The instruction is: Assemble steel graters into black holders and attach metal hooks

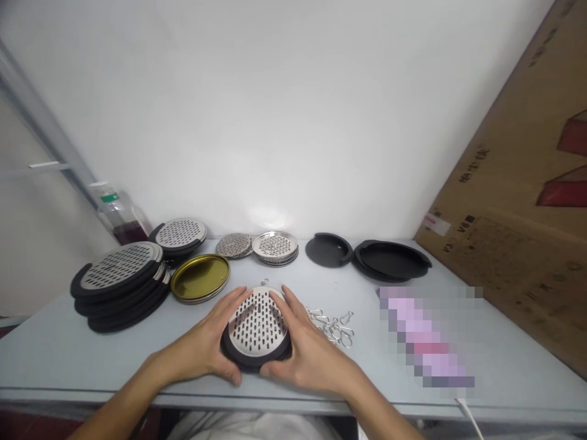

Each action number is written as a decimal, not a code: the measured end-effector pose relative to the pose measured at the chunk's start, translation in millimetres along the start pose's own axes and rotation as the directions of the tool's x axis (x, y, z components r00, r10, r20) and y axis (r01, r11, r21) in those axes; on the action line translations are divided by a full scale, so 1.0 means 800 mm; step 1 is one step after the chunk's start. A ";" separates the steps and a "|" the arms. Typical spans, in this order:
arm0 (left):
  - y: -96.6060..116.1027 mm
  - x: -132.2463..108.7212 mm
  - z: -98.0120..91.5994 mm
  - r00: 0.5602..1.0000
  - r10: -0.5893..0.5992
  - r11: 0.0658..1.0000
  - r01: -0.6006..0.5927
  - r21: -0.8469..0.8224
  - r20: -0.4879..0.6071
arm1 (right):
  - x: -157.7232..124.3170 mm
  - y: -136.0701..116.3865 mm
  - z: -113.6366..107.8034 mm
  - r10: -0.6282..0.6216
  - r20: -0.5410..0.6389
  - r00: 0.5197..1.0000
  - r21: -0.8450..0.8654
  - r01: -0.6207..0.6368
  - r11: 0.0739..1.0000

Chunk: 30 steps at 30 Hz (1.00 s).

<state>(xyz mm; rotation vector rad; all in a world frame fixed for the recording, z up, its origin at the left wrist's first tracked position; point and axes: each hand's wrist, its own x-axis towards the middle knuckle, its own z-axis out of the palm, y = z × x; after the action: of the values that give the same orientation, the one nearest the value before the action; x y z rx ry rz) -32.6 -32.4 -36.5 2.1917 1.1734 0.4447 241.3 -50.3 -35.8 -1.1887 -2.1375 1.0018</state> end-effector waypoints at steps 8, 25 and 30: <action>-0.012 0.005 0.002 0.996 0.069 0.998 -0.068 0.013 -0.055 | 0.004 0.002 0.003 -0.040 -0.028 0.999 -0.034 0.039 0.999; 0.002 0.007 -0.004 0.993 0.096 0.995 -0.098 -0.030 -0.068 | 0.007 0.001 0.004 -0.006 -0.013 1.000 0.025 0.006 1.000; 0.003 0.008 -0.006 0.993 0.102 0.994 -0.104 -0.032 -0.062 | 0.007 0.000 0.003 0.014 -0.008 1.000 0.028 -0.013 1.000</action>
<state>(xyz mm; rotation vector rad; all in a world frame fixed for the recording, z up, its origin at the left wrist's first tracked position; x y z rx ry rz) -29.8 -26.6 -31.3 2.2290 1.0789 0.5749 237.0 -45.7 -37.0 -1.1935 -2.1047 1.0273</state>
